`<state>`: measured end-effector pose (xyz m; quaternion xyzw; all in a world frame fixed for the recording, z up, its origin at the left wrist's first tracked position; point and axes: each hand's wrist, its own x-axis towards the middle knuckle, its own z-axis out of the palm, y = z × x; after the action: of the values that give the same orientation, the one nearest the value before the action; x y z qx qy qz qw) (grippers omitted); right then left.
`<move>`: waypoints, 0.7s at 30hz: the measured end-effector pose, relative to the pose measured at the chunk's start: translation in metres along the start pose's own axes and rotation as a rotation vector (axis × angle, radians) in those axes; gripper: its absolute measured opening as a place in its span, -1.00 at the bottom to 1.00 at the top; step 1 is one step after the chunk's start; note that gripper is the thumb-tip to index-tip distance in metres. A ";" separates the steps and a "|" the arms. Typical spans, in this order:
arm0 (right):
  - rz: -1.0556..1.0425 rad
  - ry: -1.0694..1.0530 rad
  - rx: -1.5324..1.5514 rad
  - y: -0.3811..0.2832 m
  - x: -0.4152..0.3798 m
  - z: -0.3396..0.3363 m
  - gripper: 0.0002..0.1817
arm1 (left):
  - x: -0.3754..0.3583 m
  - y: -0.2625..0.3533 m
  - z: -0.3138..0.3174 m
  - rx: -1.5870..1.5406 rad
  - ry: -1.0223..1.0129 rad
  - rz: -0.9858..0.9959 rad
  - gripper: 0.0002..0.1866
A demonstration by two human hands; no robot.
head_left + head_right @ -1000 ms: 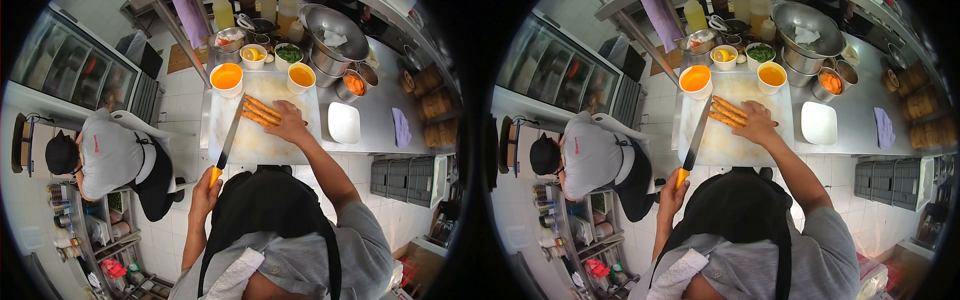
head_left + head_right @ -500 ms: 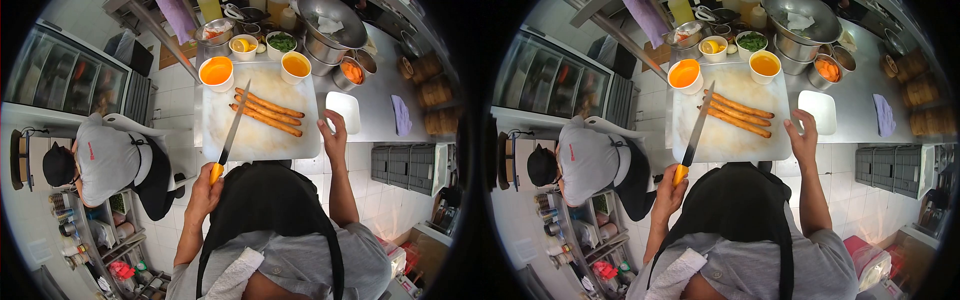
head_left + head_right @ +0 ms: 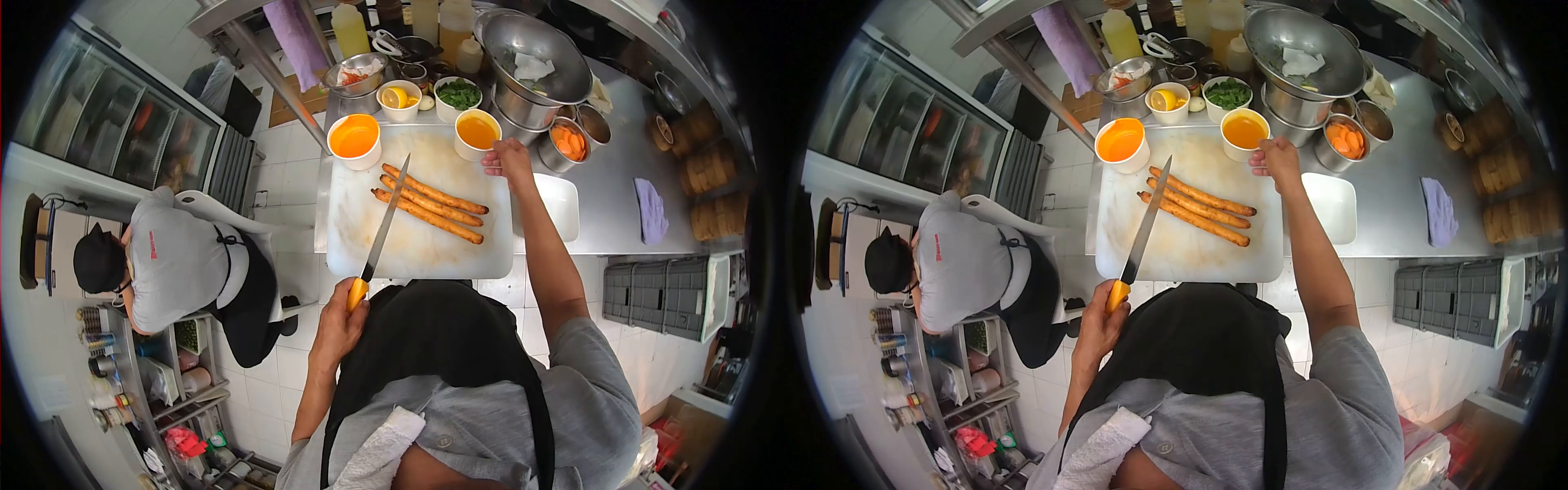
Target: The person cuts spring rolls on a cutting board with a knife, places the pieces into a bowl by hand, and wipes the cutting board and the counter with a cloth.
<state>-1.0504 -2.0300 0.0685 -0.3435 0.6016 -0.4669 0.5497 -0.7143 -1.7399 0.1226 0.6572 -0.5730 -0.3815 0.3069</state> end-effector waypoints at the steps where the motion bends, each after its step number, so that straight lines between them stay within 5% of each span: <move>1: 0.028 -0.019 -0.004 -0.003 0.001 0.003 -0.81 | -0.001 0.000 0.001 -0.015 0.013 0.001 -0.58; 17: 0.023 -0.171 -0.002 0.005 0.027 0.100 -0.75 | -0.016 0.014 -0.012 -0.046 0.074 -0.047 -0.61; 21: -0.173 -0.234 -0.264 -0.003 -0.011 0.081 -0.65 | -0.010 0.021 -0.010 0.130 0.010 0.089 -0.52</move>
<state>-0.9694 -2.0361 0.0781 -0.5149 0.5579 -0.3863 0.5237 -0.7176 -1.7338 0.1468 0.6513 -0.6239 -0.3263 0.2831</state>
